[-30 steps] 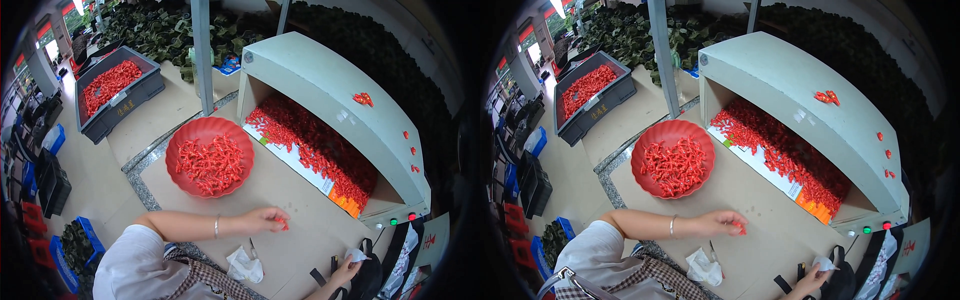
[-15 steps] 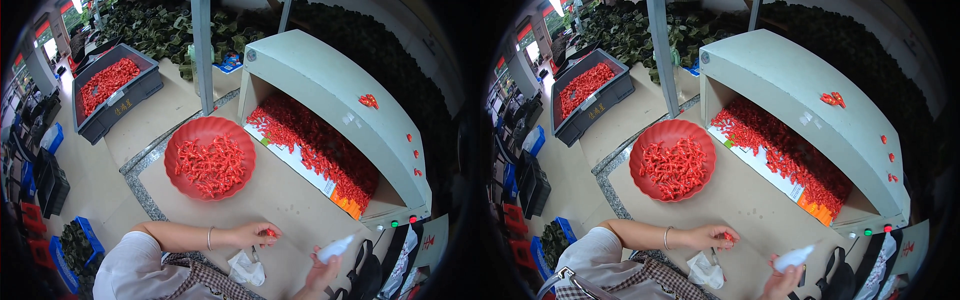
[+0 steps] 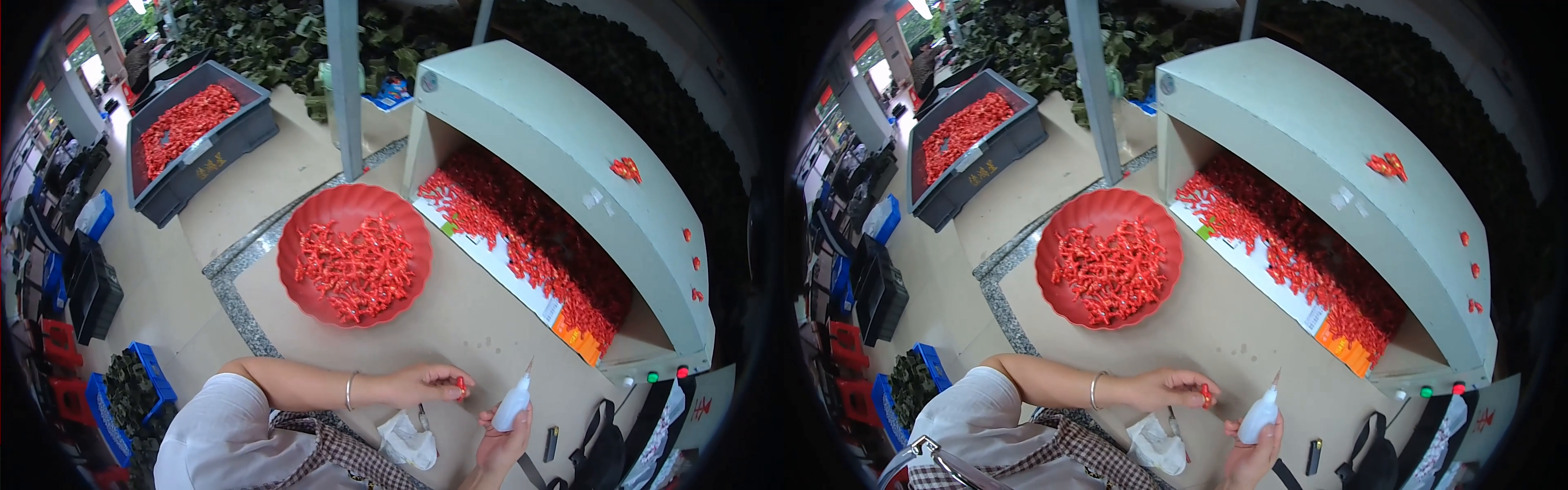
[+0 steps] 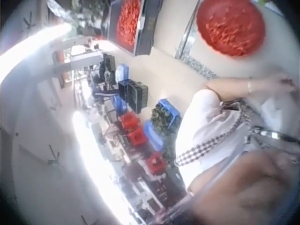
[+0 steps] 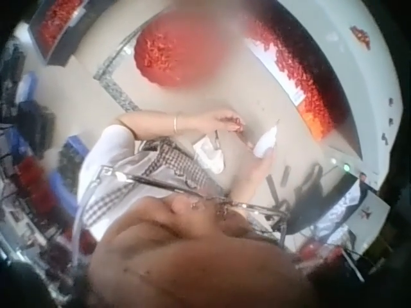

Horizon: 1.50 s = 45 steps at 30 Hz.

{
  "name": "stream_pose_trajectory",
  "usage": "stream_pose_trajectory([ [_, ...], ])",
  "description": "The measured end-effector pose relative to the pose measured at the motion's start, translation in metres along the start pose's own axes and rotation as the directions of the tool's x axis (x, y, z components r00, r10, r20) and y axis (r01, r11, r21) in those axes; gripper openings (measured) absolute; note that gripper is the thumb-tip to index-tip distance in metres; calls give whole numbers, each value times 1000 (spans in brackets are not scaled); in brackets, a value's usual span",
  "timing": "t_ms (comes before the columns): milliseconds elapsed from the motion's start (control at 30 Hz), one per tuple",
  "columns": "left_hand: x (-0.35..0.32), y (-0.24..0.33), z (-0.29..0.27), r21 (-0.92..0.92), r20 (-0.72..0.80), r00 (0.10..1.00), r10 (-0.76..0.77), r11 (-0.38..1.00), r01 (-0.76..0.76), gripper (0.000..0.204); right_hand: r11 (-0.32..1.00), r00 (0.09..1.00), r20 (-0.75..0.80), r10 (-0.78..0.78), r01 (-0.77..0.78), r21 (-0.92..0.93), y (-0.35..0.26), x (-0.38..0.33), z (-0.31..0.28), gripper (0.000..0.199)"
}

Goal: The person applies glue from a glue bottle to small red plastic parts and assembles them by hand.

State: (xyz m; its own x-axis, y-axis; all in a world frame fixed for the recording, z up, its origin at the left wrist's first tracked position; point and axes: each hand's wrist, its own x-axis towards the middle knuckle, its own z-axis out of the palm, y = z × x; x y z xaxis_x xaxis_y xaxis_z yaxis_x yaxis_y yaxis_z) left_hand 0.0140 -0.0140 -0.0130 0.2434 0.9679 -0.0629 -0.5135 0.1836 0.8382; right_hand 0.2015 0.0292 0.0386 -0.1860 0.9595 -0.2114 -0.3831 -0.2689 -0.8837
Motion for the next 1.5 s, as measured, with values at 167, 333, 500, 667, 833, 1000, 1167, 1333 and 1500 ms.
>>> stream_pose_trajectory([
  [167,-5,11,-8,-181,-18,995,-101,979,96,31,980,984,160,-79,106,-168,-24,-6,-11,44],
  [333,-3,18,-5,-386,-21,996,-87,920,72,30,988,977,203,-65,91,-122,-12,-3,-11,36],
  [500,-3,15,-8,-435,-37,988,-151,892,120,33,963,967,178,-179,209,-167,-8,-4,-6,36],
  [667,-4,16,-6,-461,-20,989,-145,879,120,36,893,930,176,-322,361,-269,-1,-9,1,35],
  [833,-3,15,-7,-492,0,991,-136,863,118,35,629,814,309,-493,578,-520,15,-7,-14,37],
  [1000,-3,15,-6,-526,16,991,-132,842,121,36,517,783,360,-507,610,-600,15,-8,-12,37],
  [1167,-2,15,-8,-536,21,992,-122,836,114,36,453,755,387,-529,637,-624,16,-7,-10,38],
  [1333,-3,16,-8,-540,13,991,-130,834,117,36,402,746,387,-542,635,-660,15,-7,-7,38],
  [1500,-3,15,-8,-541,15,992,-126,833,114,36,400,744,376,-553,633,-663,12,-8,0,38],
])
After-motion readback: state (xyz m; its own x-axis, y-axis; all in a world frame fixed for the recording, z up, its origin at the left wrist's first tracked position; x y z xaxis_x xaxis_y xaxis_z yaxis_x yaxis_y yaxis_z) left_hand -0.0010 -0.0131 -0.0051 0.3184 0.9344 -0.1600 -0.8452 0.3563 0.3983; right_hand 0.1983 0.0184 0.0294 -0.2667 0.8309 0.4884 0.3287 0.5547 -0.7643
